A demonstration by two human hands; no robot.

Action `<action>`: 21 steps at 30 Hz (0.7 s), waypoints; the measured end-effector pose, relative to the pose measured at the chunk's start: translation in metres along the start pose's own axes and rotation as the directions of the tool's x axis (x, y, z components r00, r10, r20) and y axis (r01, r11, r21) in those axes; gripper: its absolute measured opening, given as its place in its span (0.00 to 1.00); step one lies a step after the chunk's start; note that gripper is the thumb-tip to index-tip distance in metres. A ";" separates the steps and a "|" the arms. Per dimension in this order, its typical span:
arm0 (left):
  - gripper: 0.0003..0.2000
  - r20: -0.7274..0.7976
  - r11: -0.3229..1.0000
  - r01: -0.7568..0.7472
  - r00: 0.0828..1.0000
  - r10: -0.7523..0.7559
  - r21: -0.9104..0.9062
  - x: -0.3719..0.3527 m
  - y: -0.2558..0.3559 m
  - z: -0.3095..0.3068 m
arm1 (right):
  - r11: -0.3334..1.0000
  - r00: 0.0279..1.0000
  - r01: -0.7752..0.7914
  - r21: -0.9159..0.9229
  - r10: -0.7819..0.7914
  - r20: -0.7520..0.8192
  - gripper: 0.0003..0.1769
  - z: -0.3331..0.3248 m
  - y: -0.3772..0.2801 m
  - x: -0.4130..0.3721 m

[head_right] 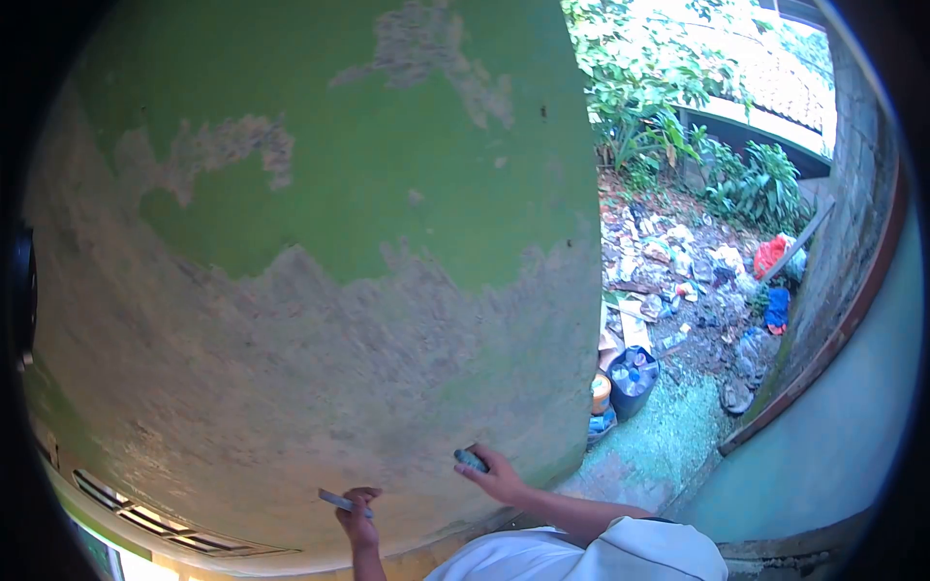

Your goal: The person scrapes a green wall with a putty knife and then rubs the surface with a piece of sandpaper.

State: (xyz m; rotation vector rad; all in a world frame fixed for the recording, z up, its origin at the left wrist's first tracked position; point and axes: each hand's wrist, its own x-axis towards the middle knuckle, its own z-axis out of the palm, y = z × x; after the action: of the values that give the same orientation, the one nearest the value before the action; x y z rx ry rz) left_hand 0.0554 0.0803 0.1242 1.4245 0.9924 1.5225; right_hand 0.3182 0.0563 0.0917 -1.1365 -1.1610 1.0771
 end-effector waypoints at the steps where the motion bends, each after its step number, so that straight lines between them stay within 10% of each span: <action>1: 0.11 0.011 1.000 0.009 1.000 -0.009 0.003 0.009 0.008 0.001 | 1.000 0.997 -0.010 0.014 0.011 -0.078 0.17 -0.009 0.001 -0.001; 9: 0.12 0.030 0.999 0.024 0.999 -0.023 -0.044 0.059 0.032 0.001 | 0.908 0.859 0.291 0.303 -0.108 -0.501 0.15 -0.052 0.000 -0.003; 21: 0.06 0.012 0.996 0.053 0.998 -0.054 0.078 0.068 0.029 -0.018 | 0.886 0.910 0.261 0.385 -0.093 -0.404 0.13 -0.049 -0.019 0.007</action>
State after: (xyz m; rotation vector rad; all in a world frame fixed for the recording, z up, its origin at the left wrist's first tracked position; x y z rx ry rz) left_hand 0.0337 0.1324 0.1747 1.4492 1.0827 1.4472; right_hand 0.3686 0.0566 0.1088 -0.8153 -0.6624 0.8654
